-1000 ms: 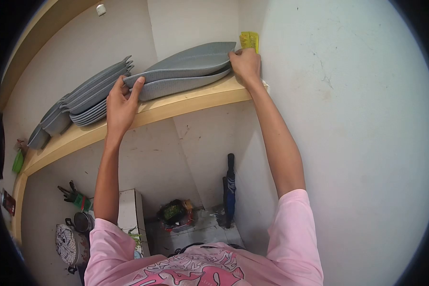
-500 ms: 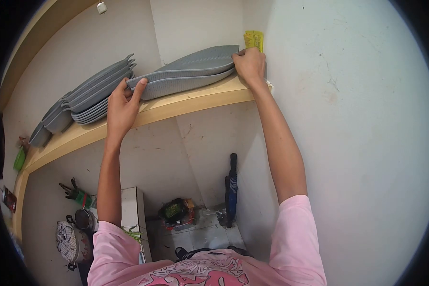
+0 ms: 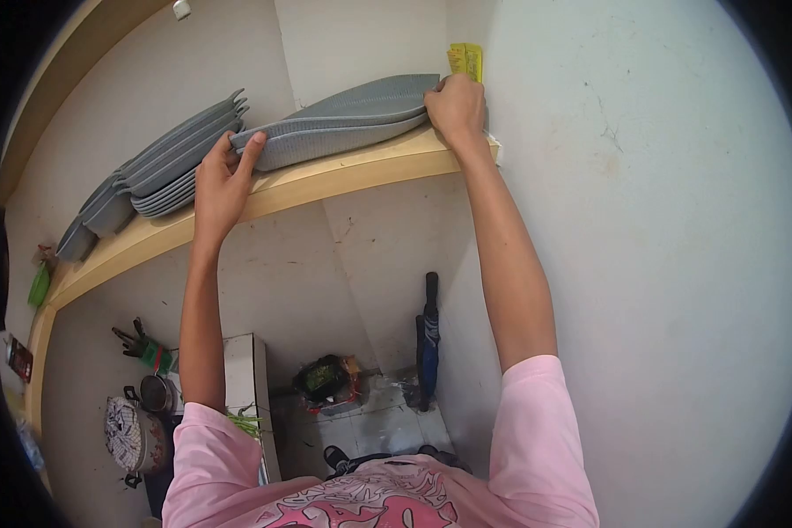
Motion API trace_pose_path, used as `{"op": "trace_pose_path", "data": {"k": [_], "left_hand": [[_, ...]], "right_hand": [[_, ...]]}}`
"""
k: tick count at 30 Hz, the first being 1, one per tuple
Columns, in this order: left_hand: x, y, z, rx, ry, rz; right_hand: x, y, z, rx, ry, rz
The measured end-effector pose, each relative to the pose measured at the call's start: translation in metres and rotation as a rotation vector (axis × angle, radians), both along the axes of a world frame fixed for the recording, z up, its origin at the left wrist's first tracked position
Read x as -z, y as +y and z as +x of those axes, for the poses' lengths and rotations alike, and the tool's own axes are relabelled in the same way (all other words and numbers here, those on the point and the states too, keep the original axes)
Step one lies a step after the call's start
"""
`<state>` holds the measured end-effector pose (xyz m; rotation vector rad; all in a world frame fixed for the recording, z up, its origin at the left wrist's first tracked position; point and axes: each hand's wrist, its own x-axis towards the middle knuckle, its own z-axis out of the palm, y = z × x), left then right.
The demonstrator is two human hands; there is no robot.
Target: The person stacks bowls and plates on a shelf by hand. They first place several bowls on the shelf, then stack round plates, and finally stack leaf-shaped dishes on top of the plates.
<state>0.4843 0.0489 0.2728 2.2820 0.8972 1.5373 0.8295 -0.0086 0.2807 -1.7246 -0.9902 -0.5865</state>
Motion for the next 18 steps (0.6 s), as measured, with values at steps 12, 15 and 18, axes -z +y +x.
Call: {"op": "trace_pose_path", "data": {"k": [12,15,18], "left_hand": [[0.006,-0.021,-0.011,0.099,-0.058,-0.002],[0.036,-0.044,-0.024,0.116,-0.222,0.150],[0.098,-0.057,-0.051,0.165,-0.357,0.114]], "right_hand": [[0.001,-0.034,-0.045,0.004,-0.074,0.232],[0.033,-0.062,-0.089,-0.152,-0.177,0.498],[0.103,-0.096,-0.142,-0.317,-0.041,0.382]]}}
